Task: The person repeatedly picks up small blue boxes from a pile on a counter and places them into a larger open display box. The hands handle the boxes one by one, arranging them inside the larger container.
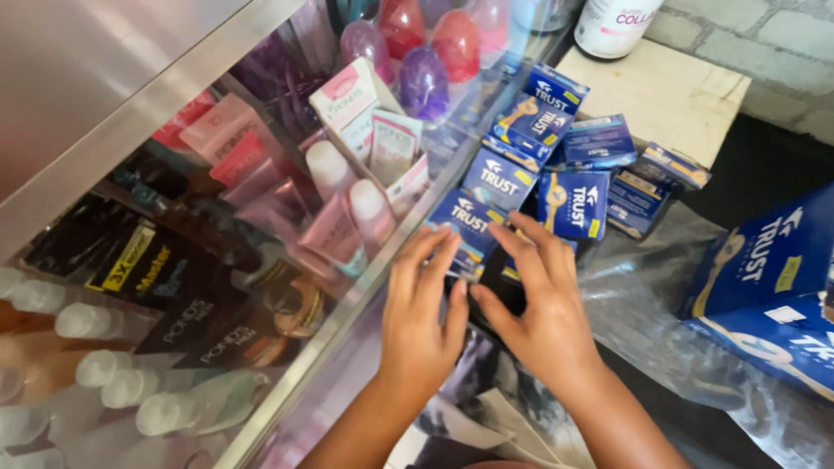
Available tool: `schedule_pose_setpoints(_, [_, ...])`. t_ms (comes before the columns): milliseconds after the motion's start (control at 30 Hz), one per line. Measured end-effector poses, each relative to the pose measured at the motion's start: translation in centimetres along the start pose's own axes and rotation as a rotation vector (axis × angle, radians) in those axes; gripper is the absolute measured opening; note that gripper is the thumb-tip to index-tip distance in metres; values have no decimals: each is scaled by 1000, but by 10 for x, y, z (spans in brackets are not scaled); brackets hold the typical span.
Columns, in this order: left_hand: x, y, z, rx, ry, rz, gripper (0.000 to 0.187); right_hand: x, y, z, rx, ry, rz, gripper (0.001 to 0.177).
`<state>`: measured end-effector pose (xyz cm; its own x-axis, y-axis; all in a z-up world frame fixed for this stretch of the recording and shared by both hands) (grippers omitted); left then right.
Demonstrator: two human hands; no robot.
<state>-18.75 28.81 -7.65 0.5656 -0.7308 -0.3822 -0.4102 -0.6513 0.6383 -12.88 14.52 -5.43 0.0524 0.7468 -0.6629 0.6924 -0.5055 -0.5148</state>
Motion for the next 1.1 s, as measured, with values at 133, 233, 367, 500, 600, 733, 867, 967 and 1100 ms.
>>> schedule_pose_setpoints(133, [4, -12, 7, -3, -12, -54, 38, 10, 2, -4, -4, 7, 45, 58])
schedule_pose_setpoints(233, [5, -17, 9, 11, 4, -80, 34, 14, 4, -6, -11, 20, 75, 52])
schedule_pose_setpoints(367, [5, -16, 10, -2, 5, -82, 33, 18, 8, -1, 11, 21, 57, 49])
schedule_pose_setpoints(500, [7, -17, 11, 32, 12, -96, 32, 17, 11, -1, 33, 36, 20, 48])
schedule_pose_setpoints(600, [7, -14, 11, 47, 3, -128, 33, 12, 11, 0, 36, 37, 8, 49])
schedule_pose_setpoints(733, [5, -7, 10, 85, -2, -151, 35, -3, 7, 1, 47, 50, -3, 49])
schedule_pose_setpoints(867, [5, 0, 11, 115, -9, -147, 35, -23, 9, 11, 70, 89, -12, 48])
schedule_pose_setpoints(967, [11, 6, 14, 135, -31, -114, 35, -40, 14, 27, 109, 103, -12, 48])
schedule_pose_setpoints(1100, [27, 22, 14, 163, -89, -49, 36, -67, 23, 50, 163, 128, 5, 46])
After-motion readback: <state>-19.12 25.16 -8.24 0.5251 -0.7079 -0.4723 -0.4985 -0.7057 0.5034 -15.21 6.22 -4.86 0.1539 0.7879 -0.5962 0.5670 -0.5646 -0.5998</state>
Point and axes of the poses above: each hand's wrist, its own z-axis away from the middle knuckle, its own x-axis out of the palm, y = z × x, the point moved 2 cm from there along -z, towards the middle knuckle, and after that the axes turned 2 degrees about z, right-handed, at the moved point
